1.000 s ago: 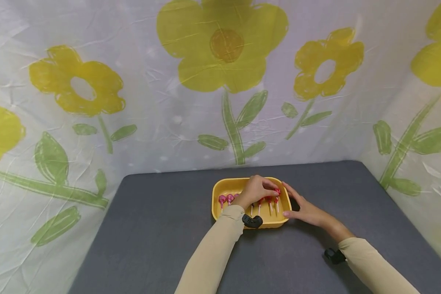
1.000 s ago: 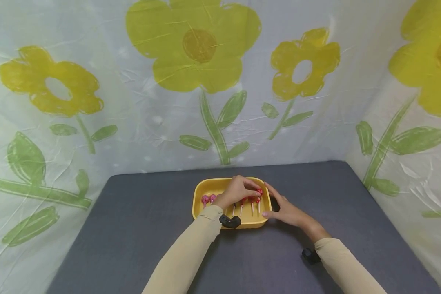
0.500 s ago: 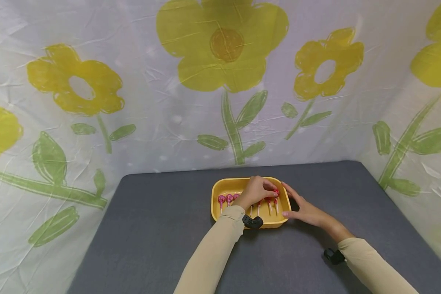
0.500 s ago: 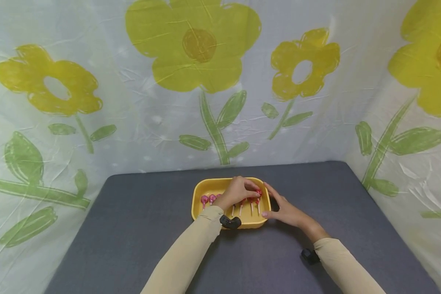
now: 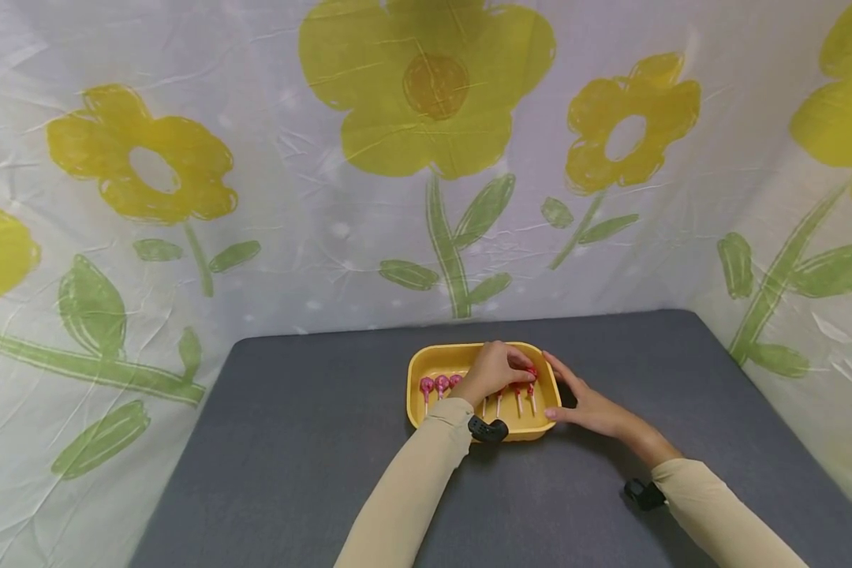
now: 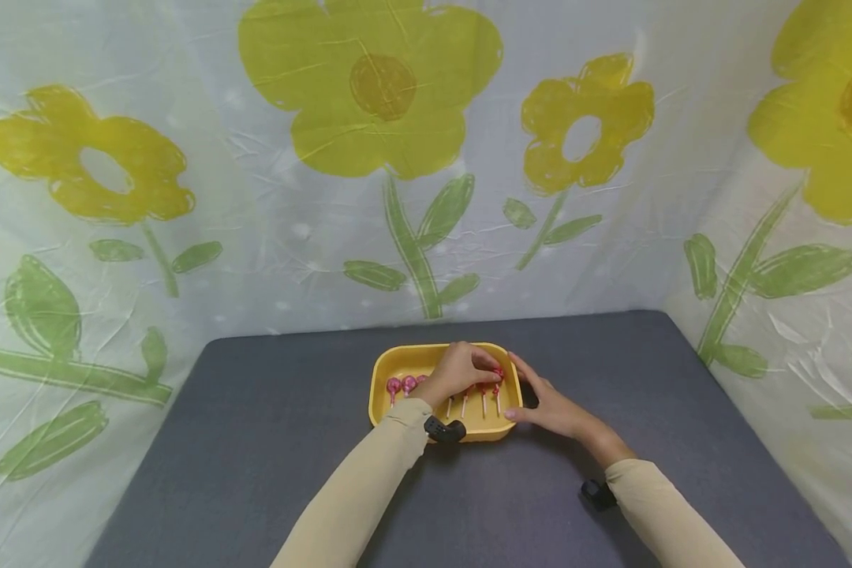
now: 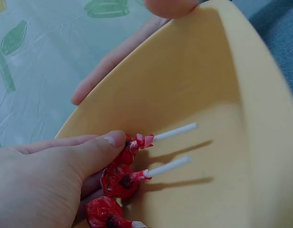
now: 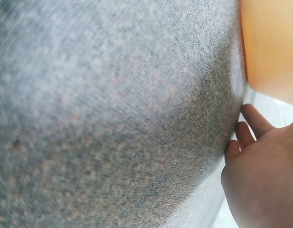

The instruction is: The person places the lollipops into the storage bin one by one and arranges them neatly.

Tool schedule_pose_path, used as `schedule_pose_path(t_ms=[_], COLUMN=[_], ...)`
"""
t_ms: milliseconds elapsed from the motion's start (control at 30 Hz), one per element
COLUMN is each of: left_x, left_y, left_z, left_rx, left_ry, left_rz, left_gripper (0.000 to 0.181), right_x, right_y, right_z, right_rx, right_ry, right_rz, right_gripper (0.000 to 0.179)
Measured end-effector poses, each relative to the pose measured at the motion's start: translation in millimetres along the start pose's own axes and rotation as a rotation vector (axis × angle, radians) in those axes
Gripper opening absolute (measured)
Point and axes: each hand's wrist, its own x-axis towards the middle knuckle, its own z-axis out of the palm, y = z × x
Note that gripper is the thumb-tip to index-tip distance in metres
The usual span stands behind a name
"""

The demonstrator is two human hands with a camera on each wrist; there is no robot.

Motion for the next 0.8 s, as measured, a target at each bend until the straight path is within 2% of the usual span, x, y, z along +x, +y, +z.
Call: schedule_pose_path(t_ms=[233, 800], left_x=[-0.1, -3.6], left_y=[0.1, 5.8], left_z=[2.1, -2.8], left_rx=[0.029, 0.106], left_ry=[-0.007, 0.006], left_rz=[0.025, -0.010], left_gripper=[0.014, 0.015], right_x=[-2.3, 4.9], right_y=[0.1, -1.6], right_z=[1.2, 2.6], right_rx=[0.009, 0.010], right_ry=[0.003, -0.004], right_rz=[-0.005, -0.030], right_gripper=[0.098, 0.100])
